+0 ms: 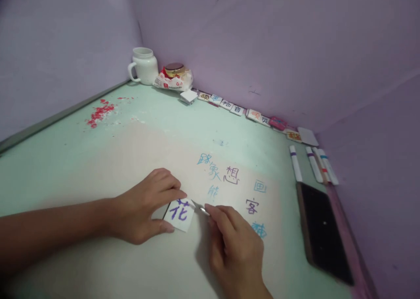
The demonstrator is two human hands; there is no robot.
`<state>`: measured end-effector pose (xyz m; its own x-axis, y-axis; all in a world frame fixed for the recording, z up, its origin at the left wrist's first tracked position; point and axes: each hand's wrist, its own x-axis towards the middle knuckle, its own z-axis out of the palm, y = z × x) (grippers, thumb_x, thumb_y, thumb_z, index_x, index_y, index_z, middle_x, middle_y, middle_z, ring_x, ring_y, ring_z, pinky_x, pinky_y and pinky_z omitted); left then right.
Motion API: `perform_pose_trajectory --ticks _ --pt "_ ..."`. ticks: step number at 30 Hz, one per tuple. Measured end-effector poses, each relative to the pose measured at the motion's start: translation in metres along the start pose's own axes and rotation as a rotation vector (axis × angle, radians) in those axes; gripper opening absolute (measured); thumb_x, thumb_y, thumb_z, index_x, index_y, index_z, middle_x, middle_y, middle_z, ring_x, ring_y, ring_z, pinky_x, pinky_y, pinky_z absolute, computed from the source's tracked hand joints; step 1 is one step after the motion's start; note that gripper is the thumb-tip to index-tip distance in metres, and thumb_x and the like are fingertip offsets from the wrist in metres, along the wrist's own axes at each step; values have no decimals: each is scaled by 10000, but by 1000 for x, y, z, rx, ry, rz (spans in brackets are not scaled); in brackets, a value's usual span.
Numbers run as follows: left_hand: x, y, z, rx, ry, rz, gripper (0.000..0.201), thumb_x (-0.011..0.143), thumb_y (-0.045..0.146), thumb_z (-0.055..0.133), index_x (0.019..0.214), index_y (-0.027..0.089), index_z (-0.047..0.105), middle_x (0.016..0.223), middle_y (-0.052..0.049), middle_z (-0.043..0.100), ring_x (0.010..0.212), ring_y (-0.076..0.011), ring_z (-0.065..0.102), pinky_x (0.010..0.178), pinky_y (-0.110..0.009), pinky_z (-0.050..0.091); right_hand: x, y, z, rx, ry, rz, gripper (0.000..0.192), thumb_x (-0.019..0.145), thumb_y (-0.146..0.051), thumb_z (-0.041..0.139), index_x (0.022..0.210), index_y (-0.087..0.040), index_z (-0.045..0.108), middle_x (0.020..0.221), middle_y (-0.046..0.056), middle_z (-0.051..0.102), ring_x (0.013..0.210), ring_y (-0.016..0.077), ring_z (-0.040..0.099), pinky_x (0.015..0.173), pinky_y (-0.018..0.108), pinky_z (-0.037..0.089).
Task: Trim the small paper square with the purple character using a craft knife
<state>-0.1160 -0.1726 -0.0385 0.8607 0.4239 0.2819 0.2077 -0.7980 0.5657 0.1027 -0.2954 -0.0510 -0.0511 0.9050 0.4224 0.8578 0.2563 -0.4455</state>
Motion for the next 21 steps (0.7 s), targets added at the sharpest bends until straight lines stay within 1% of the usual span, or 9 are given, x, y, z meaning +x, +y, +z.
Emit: perform_pose_trajectory --ticks 4,8,11,14,21 --pt "0 3 -2 -6 -28 0 458 704 283 731 1107 143 567 971 -85 528 881 -247 465 884 -449 365 -1 -3 -3 -121 9 -63 404 832 -65 484 1179 -232 606 976 51 683 793 166 646 618 268 481" --pt "0 4 -2 -16 -33 -4 457 691 283 731 1095 166 551 964 -78 519 881 -250 458 880 -444 361 2 -10 -6 -263 -12 -135 446 811 -68 437 1182 -249 606 936 46 690 760 183 635 609 294 459" --pt "1 4 -1 -10 -43 -14 447 678 272 738 1072 165 557 947 -70 510 876 -250 460 871 -437 361 5 -12 -6 -307 -27 -199 476 770 -49 433 1177 -226 606 903 46 693 736 182 624 614 302 442" --pt "1 4 0 0 -38 -21 447 679 283 734 1073 173 556 953 -64 512 875 -243 460 875 -430 364 8 -11 -5 -328 -29 -223 515 740 -28 425 1183 -226 597 896 44 693 727 173 606 618 299 422" --pt "1 3 1 -4 -14 -19 461 658 285 755 1064 171 569 961 -64 520 888 -242 464 871 -429 368 12 -12 -1 -328 -62 -246 422 817 -61 414 1151 -227 610 903 42 685 739 174 566 633 297 394"
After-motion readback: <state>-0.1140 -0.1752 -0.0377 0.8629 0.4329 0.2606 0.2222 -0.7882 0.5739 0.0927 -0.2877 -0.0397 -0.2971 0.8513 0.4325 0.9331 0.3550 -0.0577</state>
